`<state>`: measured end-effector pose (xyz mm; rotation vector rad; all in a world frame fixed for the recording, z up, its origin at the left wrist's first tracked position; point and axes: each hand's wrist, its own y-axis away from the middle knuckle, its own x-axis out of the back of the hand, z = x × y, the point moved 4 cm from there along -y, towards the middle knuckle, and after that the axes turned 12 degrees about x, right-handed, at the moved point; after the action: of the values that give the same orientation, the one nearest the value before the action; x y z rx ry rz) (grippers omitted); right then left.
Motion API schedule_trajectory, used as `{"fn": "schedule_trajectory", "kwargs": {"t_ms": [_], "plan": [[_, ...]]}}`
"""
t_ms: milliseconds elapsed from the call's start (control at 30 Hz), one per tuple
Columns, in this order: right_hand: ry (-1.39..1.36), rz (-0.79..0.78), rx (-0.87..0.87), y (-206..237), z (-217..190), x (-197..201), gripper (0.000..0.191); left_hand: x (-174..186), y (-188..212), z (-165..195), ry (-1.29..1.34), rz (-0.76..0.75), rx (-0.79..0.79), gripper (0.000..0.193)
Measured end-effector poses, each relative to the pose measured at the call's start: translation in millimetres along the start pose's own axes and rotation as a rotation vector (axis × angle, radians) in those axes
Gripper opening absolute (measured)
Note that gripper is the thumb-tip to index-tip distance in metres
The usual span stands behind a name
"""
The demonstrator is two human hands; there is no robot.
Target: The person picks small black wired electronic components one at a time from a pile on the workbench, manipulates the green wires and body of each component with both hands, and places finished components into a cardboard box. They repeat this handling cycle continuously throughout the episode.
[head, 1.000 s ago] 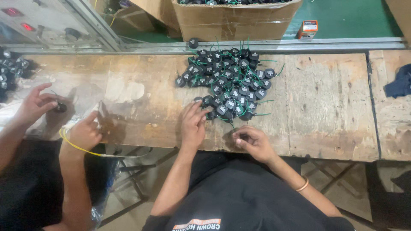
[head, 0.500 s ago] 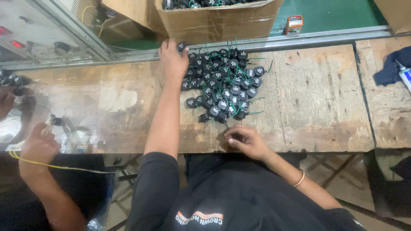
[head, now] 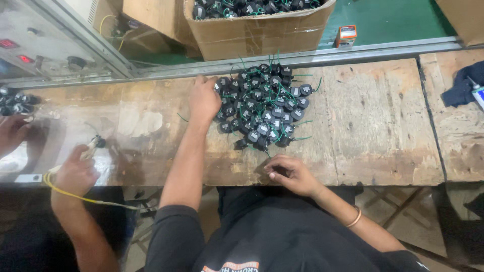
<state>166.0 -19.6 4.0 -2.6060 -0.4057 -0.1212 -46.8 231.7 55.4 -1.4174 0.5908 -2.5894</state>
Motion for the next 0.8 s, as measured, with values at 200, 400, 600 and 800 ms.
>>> {"fn": "schedule_trajectory", "kwargs": {"t_ms": [200, 400, 600, 800], "plan": [[0.001, 0.016, 0.010, 1.8, 0.9, 0.8, 0.016, -2.6, -5.6, -1.4, -0.192, -0.241, 0.132, 0.038], [-0.069, 0.019, -0.014, 7.7, 10.1, 1.9, 0.022, 54.3, 11.4, 28.5, 0.162, 0.233, -0.158, 0.042], [-0.384, 0.161, -0.164, 17.5, 26.4, -7.5, 0.067, 63.5, 125.9, 69.6, 1.139, 0.114, 0.123, 0.014], [0.385, 0.039, 0.143, 18.2, 20.2, -0.5, 0.065, 33.9, 190.8, 146.7, 0.585, -0.084, -0.100, 0.020]]}}
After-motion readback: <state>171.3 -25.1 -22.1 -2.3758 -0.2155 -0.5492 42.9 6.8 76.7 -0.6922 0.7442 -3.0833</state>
